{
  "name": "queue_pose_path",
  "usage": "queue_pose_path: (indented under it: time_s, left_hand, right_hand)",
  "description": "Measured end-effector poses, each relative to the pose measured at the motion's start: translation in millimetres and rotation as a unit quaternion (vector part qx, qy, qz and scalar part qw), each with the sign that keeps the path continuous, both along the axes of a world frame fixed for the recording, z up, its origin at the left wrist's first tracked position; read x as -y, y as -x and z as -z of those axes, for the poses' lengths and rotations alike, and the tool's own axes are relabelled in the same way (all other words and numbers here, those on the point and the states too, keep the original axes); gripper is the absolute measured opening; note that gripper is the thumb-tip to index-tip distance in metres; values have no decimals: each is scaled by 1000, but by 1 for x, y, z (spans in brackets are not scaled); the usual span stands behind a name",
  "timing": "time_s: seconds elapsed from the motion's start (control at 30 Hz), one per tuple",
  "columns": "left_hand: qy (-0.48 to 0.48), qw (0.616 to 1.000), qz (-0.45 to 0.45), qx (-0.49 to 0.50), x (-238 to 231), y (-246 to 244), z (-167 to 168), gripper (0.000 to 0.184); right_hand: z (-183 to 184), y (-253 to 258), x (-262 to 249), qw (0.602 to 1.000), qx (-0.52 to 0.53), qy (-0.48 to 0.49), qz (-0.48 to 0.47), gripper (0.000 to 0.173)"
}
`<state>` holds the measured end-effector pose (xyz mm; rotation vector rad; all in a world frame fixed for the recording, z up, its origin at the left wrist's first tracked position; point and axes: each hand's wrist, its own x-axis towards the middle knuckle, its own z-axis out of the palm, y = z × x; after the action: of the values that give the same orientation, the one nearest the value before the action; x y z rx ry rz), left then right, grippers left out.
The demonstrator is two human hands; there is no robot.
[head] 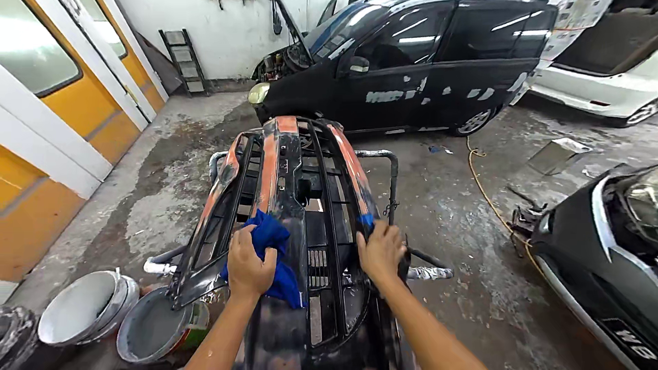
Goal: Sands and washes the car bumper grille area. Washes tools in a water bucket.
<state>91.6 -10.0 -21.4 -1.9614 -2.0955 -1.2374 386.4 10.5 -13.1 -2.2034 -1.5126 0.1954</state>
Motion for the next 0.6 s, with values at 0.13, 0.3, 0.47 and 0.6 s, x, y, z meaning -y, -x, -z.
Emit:
queue_pose_path:
  time_s: [0.13, 0.3, 0.47, 0.6]
  left_hand:
    - [-1, 1000, -1, 3, 1, 3, 7, 60]
    - [-13, 1000, 7, 6, 0, 4, 7, 59]
    - [-23, 999, 19, 22, -3, -3, 16, 57]
    - [-29, 999, 24, 21, -4, 1, 20, 58]
  right_hand:
    - [10, 7, -39, 998, 49, 25, -32, 74]
    - [23, 5, 29, 992, 116, 35, -44, 78]
    - [-5, -17, -155, 991, 12, 85, -98, 73]
    - [-7, -18, -319, 983, -8, 155, -103, 79]
